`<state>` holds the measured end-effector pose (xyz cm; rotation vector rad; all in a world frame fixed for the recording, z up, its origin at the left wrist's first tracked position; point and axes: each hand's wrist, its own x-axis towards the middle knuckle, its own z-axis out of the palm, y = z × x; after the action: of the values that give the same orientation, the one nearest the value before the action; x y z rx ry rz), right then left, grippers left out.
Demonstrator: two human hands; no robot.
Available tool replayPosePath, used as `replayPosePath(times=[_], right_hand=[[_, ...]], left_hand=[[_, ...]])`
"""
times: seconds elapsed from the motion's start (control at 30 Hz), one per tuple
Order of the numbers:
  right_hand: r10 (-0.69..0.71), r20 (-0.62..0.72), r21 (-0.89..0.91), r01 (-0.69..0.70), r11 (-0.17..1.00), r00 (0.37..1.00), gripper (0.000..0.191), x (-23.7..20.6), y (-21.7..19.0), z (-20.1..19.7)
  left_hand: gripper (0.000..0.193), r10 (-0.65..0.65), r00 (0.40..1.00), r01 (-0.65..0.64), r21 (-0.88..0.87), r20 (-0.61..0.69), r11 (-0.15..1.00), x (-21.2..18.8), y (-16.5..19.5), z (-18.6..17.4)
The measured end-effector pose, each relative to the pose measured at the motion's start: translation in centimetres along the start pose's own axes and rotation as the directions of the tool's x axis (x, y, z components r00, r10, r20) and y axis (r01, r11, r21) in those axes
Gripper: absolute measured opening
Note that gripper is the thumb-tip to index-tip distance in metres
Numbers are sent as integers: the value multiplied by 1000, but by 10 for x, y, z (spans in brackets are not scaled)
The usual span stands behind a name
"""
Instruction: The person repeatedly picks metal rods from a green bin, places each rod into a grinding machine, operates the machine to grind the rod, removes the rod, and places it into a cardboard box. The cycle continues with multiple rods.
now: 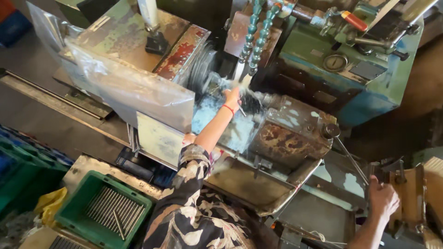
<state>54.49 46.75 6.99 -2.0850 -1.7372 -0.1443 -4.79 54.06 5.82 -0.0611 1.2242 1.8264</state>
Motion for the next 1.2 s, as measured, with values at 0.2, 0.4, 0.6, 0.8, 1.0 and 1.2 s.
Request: replayPosePath(times=[0.2, 0.4, 0.6, 0.8, 1.0, 1.2], right_hand=[[129, 30, -62, -127, 990, 991, 73, -5, 4, 24], [-2, -212, -186, -39, 982, 977, 63, -15, 11, 40], [-40, -260, -219, -19, 975, 965, 58, -17, 11, 40], [-23, -250, -209, -31, 977, 968, 58, -17, 11, 41], [-12, -231, -217, -39, 975, 973, 61, -14, 14, 42], [-13, -249, -207, -40, 978, 968, 59, -18, 4, 35]], left_hand=[[26, -76, 989, 74, 27, 123, 997, 11, -4, -3], [12, -52, 987, 36, 108, 152, 993, 20, -10, -9], [16, -56, 988, 42, 100, 146, 994, 22, -14, -11], [18, -102, 993, 93, 126, 62, 988, 24, -13, -8], [11, -13, 983, 0, 72, 184, 997, 24, -12, -12], [14, 15, 956, -3, -43, 295, 999, 27, -12, -16]])
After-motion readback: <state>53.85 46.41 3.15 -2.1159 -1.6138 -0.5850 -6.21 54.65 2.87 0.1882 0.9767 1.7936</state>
